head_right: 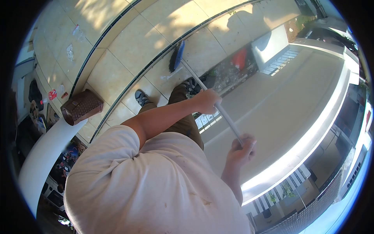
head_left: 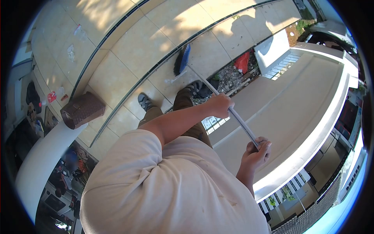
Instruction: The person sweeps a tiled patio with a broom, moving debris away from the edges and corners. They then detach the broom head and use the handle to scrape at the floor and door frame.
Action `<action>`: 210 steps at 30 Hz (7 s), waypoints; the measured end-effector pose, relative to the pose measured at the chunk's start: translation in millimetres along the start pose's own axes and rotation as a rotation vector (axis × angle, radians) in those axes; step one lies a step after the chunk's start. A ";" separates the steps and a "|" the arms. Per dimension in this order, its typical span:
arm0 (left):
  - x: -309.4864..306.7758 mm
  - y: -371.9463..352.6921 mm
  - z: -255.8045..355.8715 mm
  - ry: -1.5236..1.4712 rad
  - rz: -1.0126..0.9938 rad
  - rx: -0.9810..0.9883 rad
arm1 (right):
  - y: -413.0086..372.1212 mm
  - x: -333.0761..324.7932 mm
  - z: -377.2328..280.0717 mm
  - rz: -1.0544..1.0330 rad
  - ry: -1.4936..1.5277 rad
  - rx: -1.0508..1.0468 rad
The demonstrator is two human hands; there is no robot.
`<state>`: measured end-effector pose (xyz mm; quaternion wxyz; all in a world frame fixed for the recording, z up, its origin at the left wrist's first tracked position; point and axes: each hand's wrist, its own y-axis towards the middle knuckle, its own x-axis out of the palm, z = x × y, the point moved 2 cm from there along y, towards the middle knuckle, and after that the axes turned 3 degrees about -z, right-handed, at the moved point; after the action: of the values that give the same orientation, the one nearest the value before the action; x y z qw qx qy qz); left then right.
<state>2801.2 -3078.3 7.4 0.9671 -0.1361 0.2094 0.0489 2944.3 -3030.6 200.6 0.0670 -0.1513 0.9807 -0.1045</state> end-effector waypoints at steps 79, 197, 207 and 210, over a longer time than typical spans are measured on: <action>-90.5 144.9 5.9 -0.179 0.033 -0.179 | 217.8 69.5 -68.0 -0.553 -0.158 0.123; -168.7 566.7 23.5 0.002 0.267 -0.543 | 652.6 141.4 -193.4 -1.229 -1.561 -0.775; -227.4 428.2 100.2 0.020 0.481 -0.117 | 504.7 147.3 -308.6 -1.404 -0.979 -1.027; -231.5 332.0 124.7 -0.042 0.627 -0.113 | 446.1 153.1 -330.0 -1.362 -0.646 -1.369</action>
<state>2589.6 -2733.5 132.8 0.9000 -0.1173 0.2180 0.3589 2619.7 -2601.3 404.7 0.1539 -0.7042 0.4703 0.5092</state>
